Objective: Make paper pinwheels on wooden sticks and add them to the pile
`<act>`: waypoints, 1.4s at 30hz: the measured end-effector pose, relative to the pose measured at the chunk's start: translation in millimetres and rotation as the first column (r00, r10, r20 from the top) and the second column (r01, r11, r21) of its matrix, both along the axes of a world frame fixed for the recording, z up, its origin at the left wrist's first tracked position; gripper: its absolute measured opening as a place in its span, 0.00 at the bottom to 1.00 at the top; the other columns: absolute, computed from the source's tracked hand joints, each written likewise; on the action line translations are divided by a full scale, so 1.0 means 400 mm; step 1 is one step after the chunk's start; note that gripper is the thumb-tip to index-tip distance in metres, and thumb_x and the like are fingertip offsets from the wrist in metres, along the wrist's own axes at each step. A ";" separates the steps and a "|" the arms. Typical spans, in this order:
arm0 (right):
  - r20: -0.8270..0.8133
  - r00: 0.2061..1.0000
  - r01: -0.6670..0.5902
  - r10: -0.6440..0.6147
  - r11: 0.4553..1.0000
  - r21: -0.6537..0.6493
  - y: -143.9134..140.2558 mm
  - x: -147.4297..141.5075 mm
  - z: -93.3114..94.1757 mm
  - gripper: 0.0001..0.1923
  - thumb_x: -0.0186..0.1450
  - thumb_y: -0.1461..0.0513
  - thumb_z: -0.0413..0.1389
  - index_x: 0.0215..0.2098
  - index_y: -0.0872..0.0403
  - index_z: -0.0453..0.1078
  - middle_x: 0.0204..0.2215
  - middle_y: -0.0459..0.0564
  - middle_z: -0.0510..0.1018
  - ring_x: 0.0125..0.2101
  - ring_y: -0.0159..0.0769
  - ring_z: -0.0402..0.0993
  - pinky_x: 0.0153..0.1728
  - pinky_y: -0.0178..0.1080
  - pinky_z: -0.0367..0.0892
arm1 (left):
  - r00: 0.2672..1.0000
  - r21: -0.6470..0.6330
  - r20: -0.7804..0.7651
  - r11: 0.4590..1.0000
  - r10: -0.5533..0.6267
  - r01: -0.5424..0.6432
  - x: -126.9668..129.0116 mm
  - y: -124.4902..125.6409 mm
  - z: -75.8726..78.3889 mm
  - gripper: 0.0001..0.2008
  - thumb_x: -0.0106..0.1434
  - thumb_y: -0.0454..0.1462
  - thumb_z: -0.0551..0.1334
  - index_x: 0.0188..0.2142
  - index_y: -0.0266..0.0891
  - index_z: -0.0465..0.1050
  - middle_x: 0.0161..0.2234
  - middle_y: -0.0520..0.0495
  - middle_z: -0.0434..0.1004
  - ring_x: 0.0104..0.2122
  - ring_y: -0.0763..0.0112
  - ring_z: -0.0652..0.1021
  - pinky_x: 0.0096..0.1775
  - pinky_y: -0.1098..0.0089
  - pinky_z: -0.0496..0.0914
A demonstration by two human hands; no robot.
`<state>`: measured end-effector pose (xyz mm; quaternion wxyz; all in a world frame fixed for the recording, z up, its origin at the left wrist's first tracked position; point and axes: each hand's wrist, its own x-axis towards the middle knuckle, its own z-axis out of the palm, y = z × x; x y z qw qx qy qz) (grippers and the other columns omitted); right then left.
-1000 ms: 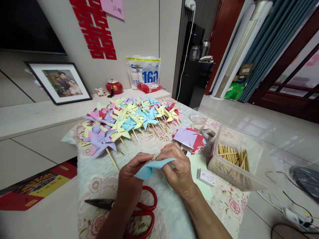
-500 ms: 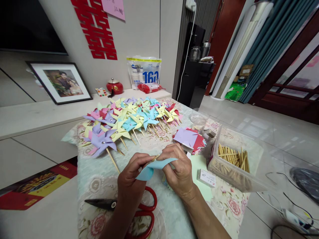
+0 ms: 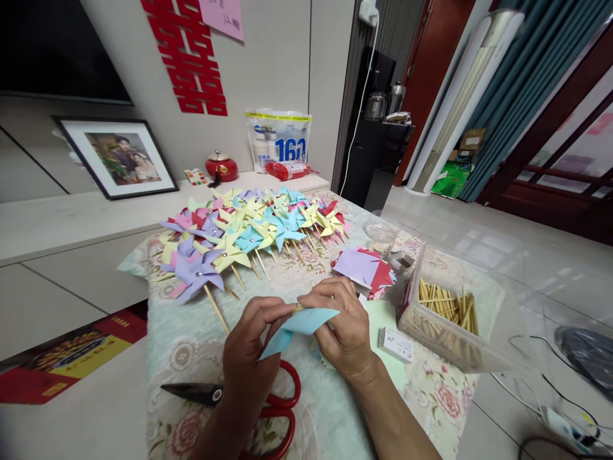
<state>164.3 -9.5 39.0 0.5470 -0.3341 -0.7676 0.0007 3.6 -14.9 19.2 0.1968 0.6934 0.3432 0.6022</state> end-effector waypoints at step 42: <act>-0.232 0.960 -0.019 -0.155 0.794 -0.608 0.019 -0.003 -0.045 0.11 0.68 0.56 0.56 0.41 0.54 0.74 0.34 0.49 0.78 0.34 0.36 0.73 0.36 0.38 0.68 | 0.519 -0.439 0.844 0.727 0.133 0.528 0.028 0.050 -0.013 0.11 0.49 0.34 0.72 0.31 0.38 0.73 0.27 0.54 0.74 0.27 0.75 0.71 0.33 0.72 0.67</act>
